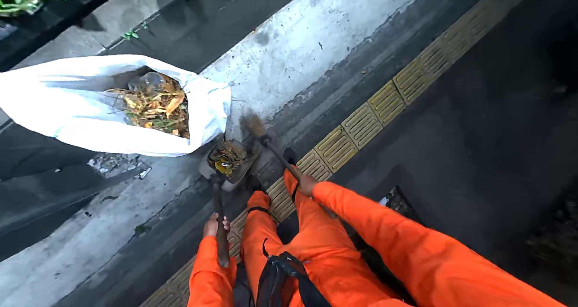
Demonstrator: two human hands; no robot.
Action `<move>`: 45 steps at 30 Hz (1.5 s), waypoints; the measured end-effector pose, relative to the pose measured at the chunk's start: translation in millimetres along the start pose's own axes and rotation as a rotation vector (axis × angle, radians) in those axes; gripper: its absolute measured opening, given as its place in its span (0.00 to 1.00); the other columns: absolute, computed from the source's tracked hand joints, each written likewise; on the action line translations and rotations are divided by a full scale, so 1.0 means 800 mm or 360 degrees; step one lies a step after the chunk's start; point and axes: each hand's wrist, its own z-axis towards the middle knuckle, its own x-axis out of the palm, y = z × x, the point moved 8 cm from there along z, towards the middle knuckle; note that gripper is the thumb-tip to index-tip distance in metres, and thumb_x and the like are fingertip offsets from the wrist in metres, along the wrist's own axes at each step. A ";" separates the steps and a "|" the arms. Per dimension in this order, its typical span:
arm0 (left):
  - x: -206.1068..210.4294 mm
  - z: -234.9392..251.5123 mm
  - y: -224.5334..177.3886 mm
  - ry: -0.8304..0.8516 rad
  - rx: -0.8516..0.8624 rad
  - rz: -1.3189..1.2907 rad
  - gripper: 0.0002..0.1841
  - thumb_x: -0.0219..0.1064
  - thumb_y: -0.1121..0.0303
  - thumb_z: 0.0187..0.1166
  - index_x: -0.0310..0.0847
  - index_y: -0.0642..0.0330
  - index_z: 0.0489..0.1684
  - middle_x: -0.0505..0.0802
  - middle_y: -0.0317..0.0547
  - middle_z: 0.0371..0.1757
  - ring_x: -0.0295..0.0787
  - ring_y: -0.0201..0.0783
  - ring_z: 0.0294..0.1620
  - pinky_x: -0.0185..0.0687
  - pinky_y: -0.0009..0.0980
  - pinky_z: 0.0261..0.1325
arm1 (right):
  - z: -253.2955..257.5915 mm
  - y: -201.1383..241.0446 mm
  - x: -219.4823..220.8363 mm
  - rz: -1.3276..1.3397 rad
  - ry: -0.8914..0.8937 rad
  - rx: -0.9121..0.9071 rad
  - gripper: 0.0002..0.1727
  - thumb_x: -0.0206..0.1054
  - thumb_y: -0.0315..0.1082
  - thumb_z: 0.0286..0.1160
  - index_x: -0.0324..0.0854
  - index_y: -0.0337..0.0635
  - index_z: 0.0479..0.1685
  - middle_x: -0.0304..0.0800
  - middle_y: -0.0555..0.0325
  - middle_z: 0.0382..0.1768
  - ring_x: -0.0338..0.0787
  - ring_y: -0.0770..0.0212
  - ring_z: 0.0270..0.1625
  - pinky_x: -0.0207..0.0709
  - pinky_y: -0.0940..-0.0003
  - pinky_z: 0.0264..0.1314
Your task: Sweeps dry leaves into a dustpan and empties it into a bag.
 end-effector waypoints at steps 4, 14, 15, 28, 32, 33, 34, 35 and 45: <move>-0.005 -0.014 0.006 0.0053 0.0018 0.0020 0.18 0.36 0.56 0.96 0.64 0.58 0.45 0.75 0.39 0.17 0.69 0.28 0.06 0.67 0.21 0.06 | -0.080 -0.077 0.002 0.0140 0.0153 -0.0119 0.43 0.64 0.29 0.82 0.50 0.62 0.96 0.85 0.35 0.56 0.87 0.44 0.38 0.81 0.43 0.43; 0.038 -0.200 0.016 0.1119 -0.0178 -0.0121 0.12 0.43 0.65 0.87 0.72 0.56 0.50 0.88 0.44 0.30 0.86 0.31 0.19 0.83 0.20 0.20 | -0.286 -0.142 0.033 0.1731 -0.0293 -0.0547 0.28 0.50 0.29 0.82 0.68 0.43 0.83 0.83 0.56 0.29 0.79 0.64 0.20 0.79 0.65 0.25; 0.056 -0.229 0.009 0.1214 -0.0233 -0.0196 0.10 0.51 0.67 0.83 0.76 0.58 0.50 0.89 0.46 0.34 0.87 0.33 0.21 0.85 0.21 0.22 | -0.274 -0.128 0.009 0.1689 -0.0403 -0.0720 0.21 0.49 0.33 0.85 0.74 0.35 0.72 0.87 0.55 0.31 0.83 0.65 0.24 0.81 0.65 0.30; 0.360 -0.616 0.054 0.1369 0.0260 -0.0323 0.11 0.34 0.68 0.95 0.60 0.59 0.60 0.83 0.46 0.35 0.88 0.36 0.27 0.90 0.28 0.30 | -0.268 0.094 -0.192 0.1994 -0.1687 -0.1578 0.67 0.89 0.40 0.38 0.48 0.20 0.82 0.74 0.31 0.77 0.78 0.53 0.80 0.77 0.62 0.79; 0.348 -0.676 0.032 0.1847 0.0390 0.0078 0.23 0.42 0.71 0.89 0.50 0.64 0.83 0.88 0.49 0.54 0.92 0.40 0.43 0.93 0.36 0.44 | -0.344 0.103 -0.225 0.1780 -0.1962 -0.2333 0.36 0.74 0.42 0.72 0.61 0.50 0.78 0.94 0.64 0.43 0.94 0.64 0.54 0.80 0.55 0.78; 0.339 -0.666 0.009 0.1906 0.0423 0.0245 0.27 0.44 0.71 0.86 0.50 0.64 0.87 0.88 0.49 0.58 0.93 0.40 0.43 0.92 0.36 0.42 | -0.354 0.100 -0.237 0.1737 -0.2024 -0.2522 0.33 0.73 0.45 0.74 0.64 0.58 0.77 0.93 0.72 0.38 0.93 0.67 0.49 0.79 0.51 0.78; 0.326 -0.638 -0.026 0.1834 0.0484 0.0373 0.29 0.47 0.71 0.86 0.53 0.63 0.88 0.90 0.50 0.58 0.93 0.41 0.42 0.92 0.36 0.41 | -0.364 0.097 -0.251 0.1778 -0.2030 -0.2645 0.32 0.73 0.45 0.73 0.65 0.60 0.76 0.91 0.74 0.34 0.93 0.67 0.44 0.80 0.47 0.75; 0.305 -0.592 -0.075 0.1577 0.0610 0.0437 0.26 0.50 0.72 0.85 0.60 0.63 0.85 0.92 0.49 0.55 0.93 0.40 0.40 0.92 0.36 0.39 | -0.375 0.096 -0.264 0.1842 -0.1940 -0.2719 0.31 0.73 0.44 0.71 0.67 0.60 0.75 0.90 0.74 0.32 0.92 0.66 0.41 0.80 0.45 0.73; 0.009 -0.093 -0.499 -0.0854 0.0819 0.0314 0.63 0.81 0.43 0.64 0.38 0.67 0.93 0.66 0.73 0.85 0.66 0.64 0.84 0.68 0.60 0.81 | -0.478 0.280 -0.337 0.1710 -0.1084 -0.2636 0.23 0.71 0.40 0.67 0.78 0.51 0.63 0.86 0.64 0.22 0.89 0.58 0.29 0.87 0.48 0.54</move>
